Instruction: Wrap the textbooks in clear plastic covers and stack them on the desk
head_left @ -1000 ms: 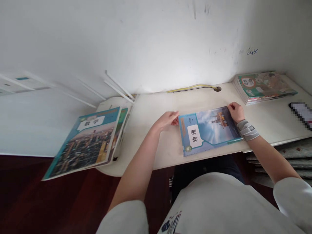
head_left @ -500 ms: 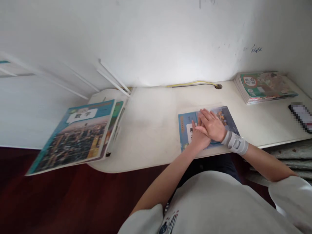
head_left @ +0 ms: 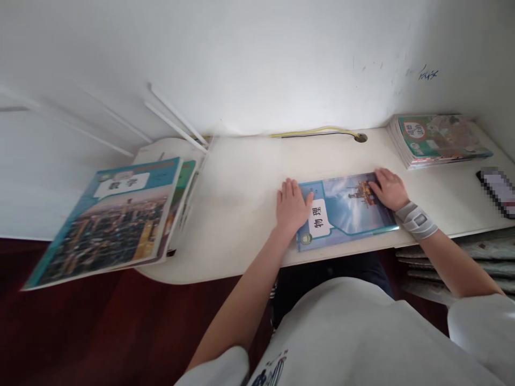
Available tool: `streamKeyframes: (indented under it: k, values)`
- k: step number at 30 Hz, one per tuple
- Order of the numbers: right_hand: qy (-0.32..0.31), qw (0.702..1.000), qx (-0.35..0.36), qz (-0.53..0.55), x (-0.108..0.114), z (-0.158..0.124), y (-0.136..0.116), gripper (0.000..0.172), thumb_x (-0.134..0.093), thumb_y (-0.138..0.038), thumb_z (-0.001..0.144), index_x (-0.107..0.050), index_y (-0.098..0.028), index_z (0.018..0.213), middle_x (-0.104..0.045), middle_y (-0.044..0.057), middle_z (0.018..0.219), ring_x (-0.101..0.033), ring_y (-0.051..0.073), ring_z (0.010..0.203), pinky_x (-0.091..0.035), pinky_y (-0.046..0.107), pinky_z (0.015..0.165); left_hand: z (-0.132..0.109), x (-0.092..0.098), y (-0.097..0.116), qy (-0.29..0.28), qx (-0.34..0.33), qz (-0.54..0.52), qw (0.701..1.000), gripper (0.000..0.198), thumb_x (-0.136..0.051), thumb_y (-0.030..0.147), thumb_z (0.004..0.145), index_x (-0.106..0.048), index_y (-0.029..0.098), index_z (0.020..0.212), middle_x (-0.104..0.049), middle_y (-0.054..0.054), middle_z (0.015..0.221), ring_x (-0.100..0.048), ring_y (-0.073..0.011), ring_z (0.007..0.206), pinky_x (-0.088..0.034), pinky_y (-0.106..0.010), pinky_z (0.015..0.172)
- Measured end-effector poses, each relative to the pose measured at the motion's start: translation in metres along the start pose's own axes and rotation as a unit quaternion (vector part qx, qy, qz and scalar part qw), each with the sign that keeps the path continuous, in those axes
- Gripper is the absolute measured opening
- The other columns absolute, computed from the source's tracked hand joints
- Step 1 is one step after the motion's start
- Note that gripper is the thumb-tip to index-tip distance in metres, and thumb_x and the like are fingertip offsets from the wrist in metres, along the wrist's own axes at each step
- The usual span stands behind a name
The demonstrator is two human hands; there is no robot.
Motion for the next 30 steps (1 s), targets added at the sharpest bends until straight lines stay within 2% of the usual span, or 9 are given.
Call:
streamKeyframes:
  k: [4, 7, 9, 12, 15, 19, 22, 24, 30]
  values:
    - [0.030, 0.996, -0.075, 0.024, 0.003, 0.022, 0.039, 0.031, -0.051, -0.042, 0.082, -0.063, -0.015, 0.092, -0.061, 0.018, 0.113, -0.053, 0.031, 0.108, -0.039, 0.049, 0.093, 0.009, 0.006, -0.013, 0.059, 0.028, -0.028, 0.997, 0.067, -0.035, 0.047, 0.088, -0.036, -0.004, 0.132, -0.029, -0.028, 0.144, -0.019, -0.0347, 0.138, -0.023, -0.048, 0.111]
    - [0.024, 0.991, -0.095, 0.091, -0.003, 0.042, 0.041, 0.025, -0.051, -0.040, 0.080, -0.061, -0.019, 0.074, -0.064, 0.013, 0.096, -0.056, 0.026, 0.098, -0.042, 0.042, 0.089, 0.022, 0.011, -0.015, 0.066, 0.026, -0.029, 0.997, 0.053, -0.040, 0.042, 0.087, -0.051, -0.001, 0.115, -0.046, -0.028, 0.131, -0.026, -0.0339, 0.136, -0.022, -0.047, 0.111]
    - [0.019, 0.987, -0.109, 0.112, -0.006, 0.051, 0.037, 0.020, -0.056, -0.038, 0.075, -0.059, -0.020, 0.068, -0.064, 0.011, 0.097, -0.056, 0.025, 0.097, -0.040, 0.042, 0.091, 0.029, 0.016, -0.016, 0.061, 0.027, -0.043, 0.997, 0.042, -0.044, 0.039, 0.086, -0.057, 0.004, 0.104, -0.057, -0.024, 0.117, -0.034, -0.0319, 0.131, -0.024, -0.044, 0.110]
    - [0.014, 0.983, -0.109, 0.146, -0.007, 0.055, 0.030, 0.009, -0.059, -0.029, 0.068, -0.058, -0.020, 0.068, -0.064, 0.008, 0.094, -0.057, 0.023, 0.094, -0.041, 0.040, 0.089, 0.038, 0.022, -0.019, 0.043, 0.039, -0.091, 0.994, 0.033, -0.049, 0.038, 0.083, -0.059, 0.010, 0.096, -0.062, -0.017, 0.107, -0.048, -0.0275, 0.116, -0.035, -0.038, 0.101]
    - [0.007, 0.976, -0.088, 0.197, -0.006, 0.051, 0.024, 0.005, -0.053, -0.025, 0.071, -0.056, -0.020, 0.072, -0.063, 0.004, 0.078, -0.057, 0.019, 0.077, -0.045, 0.034, 0.076, 0.040, 0.026, -0.021, 0.032, 0.063, -0.116, 0.991, 0.024, -0.050, 0.035, 0.081, -0.059, 0.017, 0.092, -0.065, -0.011, 0.103, -0.056, -0.0244, 0.104, -0.041, -0.036, 0.090]
    - [0.037, 0.988, -0.054, 0.140, -0.005, 0.042, 0.014, 0.008, -0.046, -0.021, 0.076, -0.054, -0.020, 0.076, -0.061, 0.006, 0.075, -0.054, 0.020, 0.070, -0.043, 0.033, 0.068, 0.039, 0.029, -0.015, 0.030, 0.072, -0.080, 0.994, 0.016, -0.044, 0.033, 0.084, -0.056, 0.022, 0.083, -0.067, -0.006, 0.088, -0.060, -0.0225, 0.091, -0.040, -0.035, 0.081]
    - [0.067, 0.996, -0.029, 0.054, -0.005, 0.039, 0.003, 0.014, -0.040, -0.019, 0.080, -0.054, -0.018, 0.081, -0.061, 0.011, 0.080, -0.053, 0.024, 0.078, -0.041, 0.035, 0.071, 0.039, 0.031, -0.007, 0.043, 0.052, -0.031, 0.997, 0.016, -0.039, 0.027, 0.086, -0.054, 0.021, 0.085, -0.066, -0.007, 0.086, -0.060, -0.0235, 0.090, -0.038, -0.036, 0.081]
    - [0.059, 0.997, -0.033, 0.022, -0.006, 0.039, -0.001, 0.016, -0.038, -0.019, 0.082, -0.054, -0.018, 0.084, -0.061, 0.013, 0.081, -0.052, 0.026, 0.079, -0.040, 0.037, 0.071, 0.039, 0.031, -0.003, 0.043, 0.043, -0.003, 0.998, 0.018, -0.036, 0.024, 0.087, -0.053, 0.020, 0.089, -0.066, -0.010, 0.087, -0.060, -0.0251, 0.091, -0.038, -0.037, 0.081]
    - [0.032, 0.997, -0.054, 0.032, -0.008, 0.039, 0.001, 0.015, -0.038, -0.020, 0.084, -0.052, -0.018, 0.086, -0.060, 0.013, 0.079, -0.052, 0.026, 0.077, -0.040, 0.037, 0.072, 0.037, 0.027, 0.001, 0.024, 0.046, 0.011, 0.999, 0.025, -0.032, 0.023, 0.089, -0.052, 0.016, 0.101, -0.066, -0.015, 0.092, -0.061, -0.0288, 0.094, -0.037, -0.041, 0.084]
Point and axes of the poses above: each hand's wrist, its own z-axis towards the middle knuckle, its own x-axis out of the back of the hand, y = z × x, the point moved 4 cm from there along z, towards the middle knuckle
